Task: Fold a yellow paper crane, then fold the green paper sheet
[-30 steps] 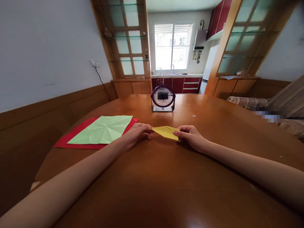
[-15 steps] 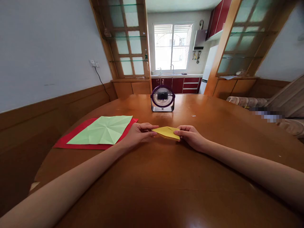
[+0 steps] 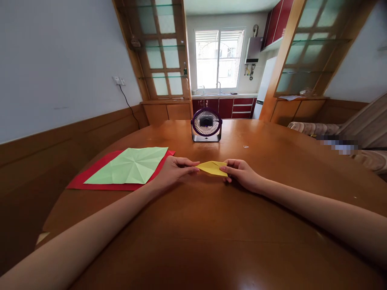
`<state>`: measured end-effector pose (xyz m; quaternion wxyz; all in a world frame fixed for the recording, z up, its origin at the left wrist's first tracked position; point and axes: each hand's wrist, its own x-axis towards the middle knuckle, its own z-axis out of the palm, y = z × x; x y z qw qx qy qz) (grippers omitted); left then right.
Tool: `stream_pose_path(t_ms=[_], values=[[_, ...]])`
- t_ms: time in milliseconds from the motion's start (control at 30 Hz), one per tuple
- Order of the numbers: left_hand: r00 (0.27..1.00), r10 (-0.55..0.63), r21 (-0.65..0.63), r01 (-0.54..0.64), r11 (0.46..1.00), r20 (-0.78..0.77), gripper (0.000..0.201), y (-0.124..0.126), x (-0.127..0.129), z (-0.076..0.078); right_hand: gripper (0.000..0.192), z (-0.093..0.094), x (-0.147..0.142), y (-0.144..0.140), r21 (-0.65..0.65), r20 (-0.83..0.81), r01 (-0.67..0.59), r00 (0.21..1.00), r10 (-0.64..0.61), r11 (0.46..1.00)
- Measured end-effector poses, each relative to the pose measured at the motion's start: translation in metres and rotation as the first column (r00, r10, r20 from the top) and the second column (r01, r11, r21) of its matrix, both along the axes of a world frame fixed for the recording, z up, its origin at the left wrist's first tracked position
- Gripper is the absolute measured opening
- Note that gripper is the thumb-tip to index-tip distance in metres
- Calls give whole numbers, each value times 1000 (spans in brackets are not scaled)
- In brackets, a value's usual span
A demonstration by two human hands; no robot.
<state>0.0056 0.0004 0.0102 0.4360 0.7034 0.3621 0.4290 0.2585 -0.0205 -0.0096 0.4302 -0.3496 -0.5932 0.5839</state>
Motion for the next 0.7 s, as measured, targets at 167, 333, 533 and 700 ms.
stream_pose_path(t_ms=[167, 333, 533, 700], values=[[1000, 10, -38, -10, 999, 9, 24, -2, 1, 2, 34, 3, -2, -3, 26, 21, 21, 1000, -22, 999], [999, 5, -136, 3, 991, 53, 30, -2, 0, 0, 33, 0, -2, -2, 66, 35, 39, 999, -41, 997], [997, 14, -138, -3, 990, 78, 29, 0, 0, -3, 32, -2, -2, -1, 87, 37, 47, 998, -51, 995], [994, 76, -149, -64, 987, 78, 27, -2, 4, -1, 33, -1, -3, -3, 100, 29, 83, 996, -87, 992]])
